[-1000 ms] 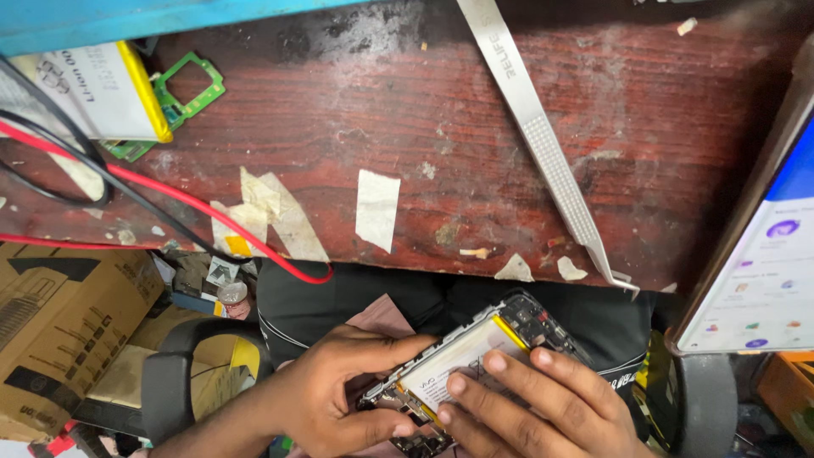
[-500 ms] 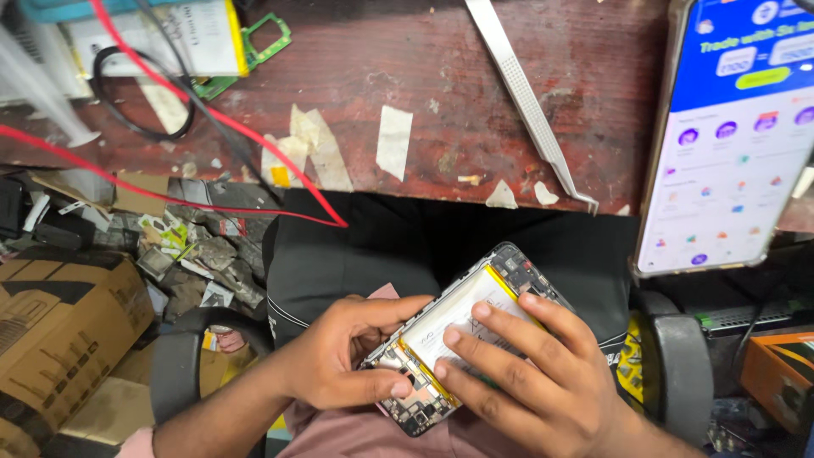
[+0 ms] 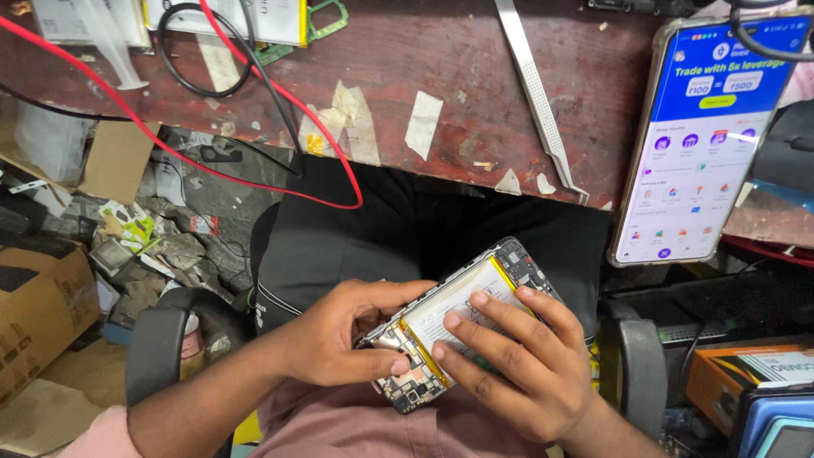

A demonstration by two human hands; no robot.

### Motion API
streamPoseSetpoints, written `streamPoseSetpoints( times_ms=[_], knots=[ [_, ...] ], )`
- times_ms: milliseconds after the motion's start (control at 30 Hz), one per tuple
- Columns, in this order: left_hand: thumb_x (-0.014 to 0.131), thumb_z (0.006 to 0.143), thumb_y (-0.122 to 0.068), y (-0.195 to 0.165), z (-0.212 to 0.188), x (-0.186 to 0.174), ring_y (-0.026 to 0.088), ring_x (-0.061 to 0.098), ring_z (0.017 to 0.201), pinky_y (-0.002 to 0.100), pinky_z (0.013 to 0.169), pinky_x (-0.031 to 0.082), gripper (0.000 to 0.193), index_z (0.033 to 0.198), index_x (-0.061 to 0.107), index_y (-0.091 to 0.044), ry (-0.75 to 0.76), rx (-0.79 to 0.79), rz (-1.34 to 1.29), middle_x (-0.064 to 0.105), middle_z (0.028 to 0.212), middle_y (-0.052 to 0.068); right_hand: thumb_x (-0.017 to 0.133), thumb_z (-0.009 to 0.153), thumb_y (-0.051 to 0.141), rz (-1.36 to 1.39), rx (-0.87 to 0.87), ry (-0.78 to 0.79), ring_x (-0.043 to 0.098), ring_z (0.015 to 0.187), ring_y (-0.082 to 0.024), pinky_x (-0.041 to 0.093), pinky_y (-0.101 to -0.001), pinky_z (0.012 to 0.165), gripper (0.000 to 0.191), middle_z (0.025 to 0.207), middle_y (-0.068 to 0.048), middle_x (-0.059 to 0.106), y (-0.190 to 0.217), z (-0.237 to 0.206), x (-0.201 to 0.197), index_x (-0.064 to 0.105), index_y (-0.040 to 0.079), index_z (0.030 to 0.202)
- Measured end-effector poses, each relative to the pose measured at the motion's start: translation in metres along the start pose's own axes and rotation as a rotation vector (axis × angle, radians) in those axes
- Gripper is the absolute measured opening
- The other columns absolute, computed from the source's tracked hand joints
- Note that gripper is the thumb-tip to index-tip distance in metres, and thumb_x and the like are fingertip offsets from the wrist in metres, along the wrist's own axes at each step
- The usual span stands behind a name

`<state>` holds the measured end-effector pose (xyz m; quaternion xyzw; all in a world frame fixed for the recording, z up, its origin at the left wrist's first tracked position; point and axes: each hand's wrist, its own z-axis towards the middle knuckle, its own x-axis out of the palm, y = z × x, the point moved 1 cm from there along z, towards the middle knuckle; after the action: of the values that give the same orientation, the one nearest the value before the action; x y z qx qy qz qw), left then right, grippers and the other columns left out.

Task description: The person repairs a smartphone on their lap: they handle the opened phone body, use tweezers to work on the internals, disconnect the old display, connect a new replacement screen to the flex cable, fit the new screen onto the body, then hold the assembled phone and operate a computer mouse while the phone screen shows a dialer.

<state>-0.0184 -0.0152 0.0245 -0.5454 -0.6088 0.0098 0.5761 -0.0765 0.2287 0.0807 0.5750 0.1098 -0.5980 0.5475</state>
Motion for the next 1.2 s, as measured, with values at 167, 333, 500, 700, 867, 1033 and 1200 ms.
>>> streamPoseSetpoints(
  times_ms=[167,333,500,700,867,1033,1200],
  knots=[
    [0.072,0.09,-0.007,0.003,0.0,-0.003,0.014,0.06,0.127,0.031,0.112,0.049,0.076,0.157,0.04,0.009,-0.013,0.037,0.042,0.063,0.141,0.014,0.071,0.09,0.024,-0.02,-0.059,-0.02,0.068,0.116,-0.023,0.045,-0.0434,0.105,0.024,0.121,-0.003,0.073,0.003,0.004,-0.001,0.079,0.018,0.112],
    [0.072,0.088,-0.006,0.008,-0.001,-0.005,0.015,0.06,0.127,0.033,0.113,0.048,0.074,0.155,0.043,0.009,-0.004,0.054,0.091,0.065,0.14,0.014,0.071,0.088,0.022,-0.034,-0.088,-0.008,0.07,0.113,-0.023,0.05,-0.042,0.1,0.024,0.117,-0.005,0.074,0.01,0.005,-0.003,0.079,0.015,0.109],
    [0.072,0.086,-0.007,0.005,-0.002,-0.005,0.015,0.061,0.126,0.033,0.112,0.048,0.075,0.154,0.044,0.009,-0.006,0.078,0.11,0.065,0.14,0.014,0.074,0.088,0.022,-0.091,-0.142,-0.036,0.071,0.111,-0.024,0.054,-0.0413,0.096,0.022,0.116,-0.007,0.074,0.015,0.01,-0.001,0.078,0.012,0.107],
    [0.073,0.083,-0.009,0.0,0.0,-0.002,0.015,0.061,0.124,0.033,0.111,0.048,0.076,0.152,0.046,0.008,-0.011,0.1,0.118,0.065,0.138,0.013,0.077,0.083,0.024,-0.074,-0.109,-0.026,0.07,0.111,-0.026,0.054,-0.0435,0.095,0.026,0.117,-0.006,0.073,0.021,0.014,-0.003,0.077,0.012,0.106],
    [0.075,0.083,-0.012,-0.002,-0.001,0.001,0.017,0.061,0.125,0.033,0.11,0.048,0.076,0.151,0.047,0.009,-0.001,0.092,0.078,0.065,0.138,0.014,0.076,0.084,0.024,-0.084,-0.102,-0.052,0.07,0.112,-0.025,0.055,-0.0435,0.095,0.026,0.118,-0.006,0.073,0.025,0.012,-0.006,0.077,0.012,0.107],
    [0.074,0.083,-0.016,-0.003,0.006,0.009,0.017,0.06,0.128,0.033,0.111,0.047,0.076,0.15,0.047,0.008,-0.013,0.078,0.099,0.064,0.14,0.014,0.071,0.083,0.021,-0.137,-0.058,-0.084,0.07,0.113,-0.024,0.057,-0.0424,0.096,0.026,0.117,-0.005,0.073,0.03,0.003,-0.011,0.078,0.014,0.107],
    [0.076,0.08,-0.018,-0.004,0.016,0.019,0.019,0.06,0.127,0.035,0.111,0.047,0.079,0.15,0.047,0.008,0.007,0.038,0.125,0.064,0.138,0.014,0.069,0.087,0.02,-0.206,-0.017,-0.129,0.07,0.114,-0.023,0.057,-0.0408,0.098,0.024,0.117,-0.004,0.073,0.035,-0.009,-0.018,0.079,0.015,0.109]
  ],
)
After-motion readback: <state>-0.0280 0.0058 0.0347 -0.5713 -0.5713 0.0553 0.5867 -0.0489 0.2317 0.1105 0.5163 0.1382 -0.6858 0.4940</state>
